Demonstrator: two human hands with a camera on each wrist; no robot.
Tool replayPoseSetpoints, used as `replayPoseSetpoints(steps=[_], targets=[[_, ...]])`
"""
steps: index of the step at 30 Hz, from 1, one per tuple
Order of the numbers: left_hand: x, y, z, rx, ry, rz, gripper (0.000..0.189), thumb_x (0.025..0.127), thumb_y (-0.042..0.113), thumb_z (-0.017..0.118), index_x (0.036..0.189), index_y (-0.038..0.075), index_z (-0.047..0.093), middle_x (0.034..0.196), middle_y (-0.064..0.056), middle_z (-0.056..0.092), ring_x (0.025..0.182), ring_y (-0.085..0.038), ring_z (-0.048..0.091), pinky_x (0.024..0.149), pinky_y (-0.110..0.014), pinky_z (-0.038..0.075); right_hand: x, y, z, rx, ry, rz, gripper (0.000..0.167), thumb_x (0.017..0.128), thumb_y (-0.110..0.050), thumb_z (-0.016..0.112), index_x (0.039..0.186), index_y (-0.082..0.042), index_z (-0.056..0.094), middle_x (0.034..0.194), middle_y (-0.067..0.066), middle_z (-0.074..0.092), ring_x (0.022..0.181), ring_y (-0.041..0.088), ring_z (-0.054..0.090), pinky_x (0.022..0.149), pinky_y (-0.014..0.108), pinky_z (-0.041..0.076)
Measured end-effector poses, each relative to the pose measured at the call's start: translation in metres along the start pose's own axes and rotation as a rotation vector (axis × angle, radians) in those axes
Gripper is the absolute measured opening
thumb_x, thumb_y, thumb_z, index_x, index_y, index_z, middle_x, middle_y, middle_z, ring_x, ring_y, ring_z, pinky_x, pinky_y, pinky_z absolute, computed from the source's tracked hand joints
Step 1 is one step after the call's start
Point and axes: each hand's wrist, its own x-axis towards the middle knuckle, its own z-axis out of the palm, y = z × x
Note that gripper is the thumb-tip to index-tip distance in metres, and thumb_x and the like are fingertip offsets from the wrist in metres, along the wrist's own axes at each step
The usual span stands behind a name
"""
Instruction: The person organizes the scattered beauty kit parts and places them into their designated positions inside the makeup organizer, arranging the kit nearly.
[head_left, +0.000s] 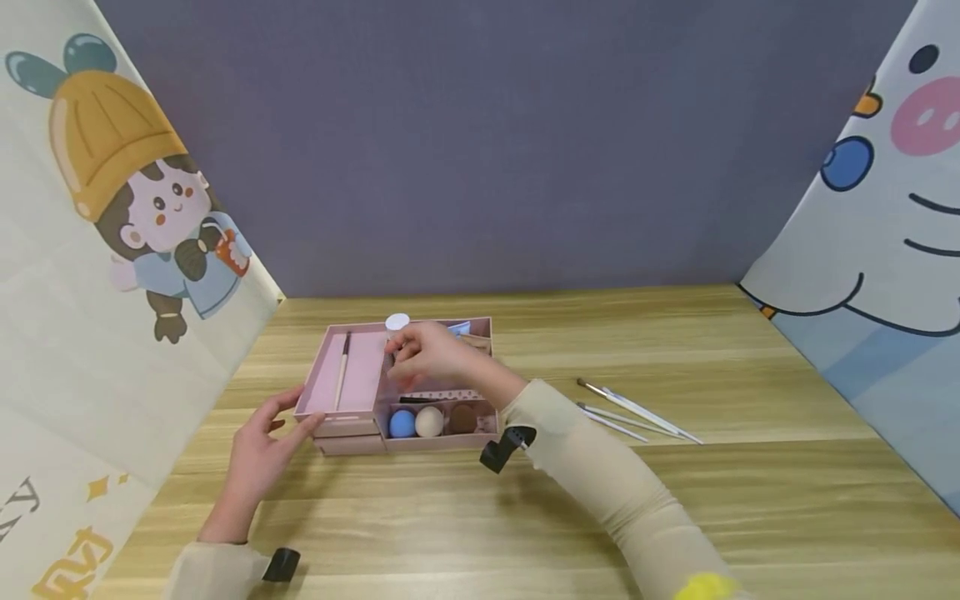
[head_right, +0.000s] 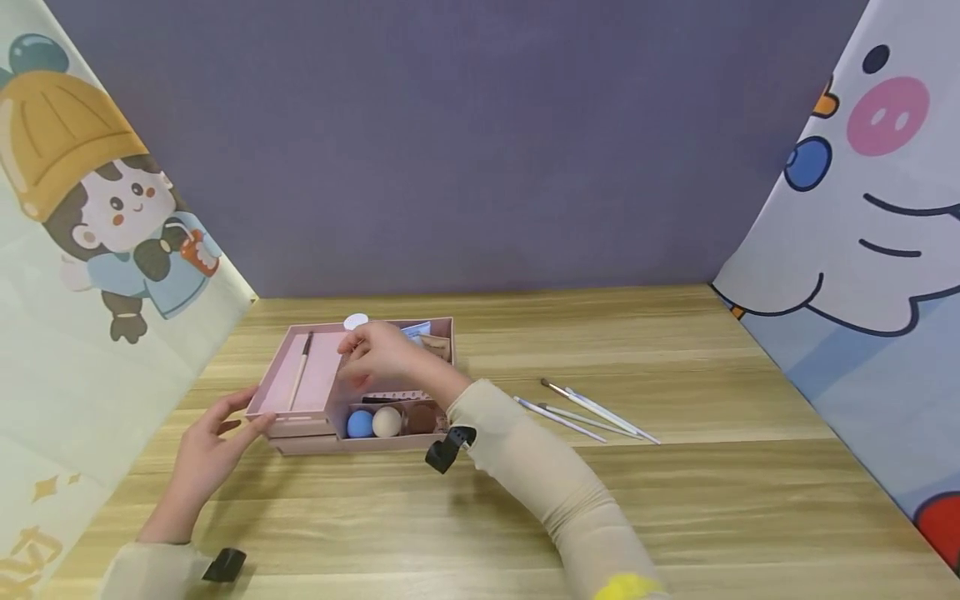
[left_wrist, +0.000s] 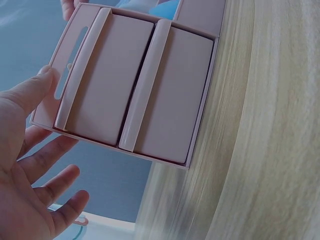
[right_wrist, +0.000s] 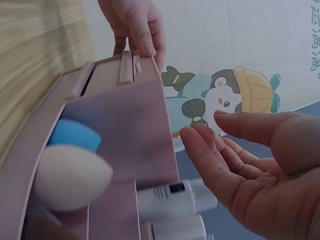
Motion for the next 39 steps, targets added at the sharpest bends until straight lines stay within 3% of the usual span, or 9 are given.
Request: replayPoseSetpoints(steps=[5,11,22,26,34,39], targets=[[0.000,0.000,0.000,0.000,0.009,0.002,0.052,0.094,0.022,0.072,0.135,-0.004,0.055,0.134,-0.026,0.057,0.122,-0.036,0.051,0.093,-0.039,0.039,-0.014,0.006,-0.012,-0.050,0.014,0.013,0.035,0.089,0.005,0.069,0.121,0.011,0.057,0.079,0.011,0.071,0.062,0.014,0.066,0.071,0.042,0.060],[-0.001,-0.002,0.000,0.001,0.024,0.009,0.050,0.093,0.020,0.073,0.134,-0.004,0.056,0.133,-0.025,0.059,0.119,-0.033,0.053,0.093,-0.036,0.040,-0.029,0.015,-0.028,-0.127,0.042,0.027,0.034,0.087,0.005,0.070,0.119,0.012,0.059,0.078,0.008,0.071,0.061,0.012,0.064,0.069,0.038,0.059],[-0.002,-0.002,-0.002,-0.001,0.019,0.009,0.050,0.093,0.020,0.072,0.134,-0.004,0.056,0.133,-0.025,0.058,0.121,-0.034,0.052,0.093,-0.036,0.039,-0.054,0.027,-0.052,-0.143,0.066,0.040,0.035,0.085,0.007,0.069,0.118,0.012,0.059,0.083,0.011,0.070,0.063,0.015,0.064,0.064,0.035,0.059],[-0.001,-0.002,-0.001,0.002,0.020,0.009,0.050,0.093,0.021,0.072,0.134,-0.004,0.056,0.133,-0.025,0.059,0.121,-0.034,0.052,0.094,-0.038,0.039,-0.067,0.029,-0.062,-0.112,0.072,0.040,0.035,0.084,0.009,0.069,0.117,0.014,0.057,0.082,0.013,0.068,0.065,0.020,0.065,0.066,0.042,0.060],[0.000,-0.002,-0.001,-0.003,0.014,0.000,0.050,0.094,0.022,0.072,0.134,-0.004,0.056,0.134,-0.025,0.058,0.121,-0.034,0.052,0.094,-0.039,0.039,-0.086,0.040,-0.081,-0.087,0.085,0.059,0.037,0.081,0.013,0.067,0.117,0.015,0.057,0.083,0.016,0.066,0.068,0.022,0.065,0.067,0.040,0.060],[0.000,-0.002,-0.001,-0.006,0.017,-0.001,0.050,0.094,0.021,0.072,0.134,-0.004,0.056,0.134,-0.025,0.058,0.121,-0.034,0.052,0.094,-0.038,0.039,-0.096,0.048,-0.090,-0.113,0.088,0.090,0.034,0.081,0.012,0.067,0.114,0.013,0.057,0.083,0.014,0.066,0.075,0.037,0.066,0.069,0.046,0.060]])
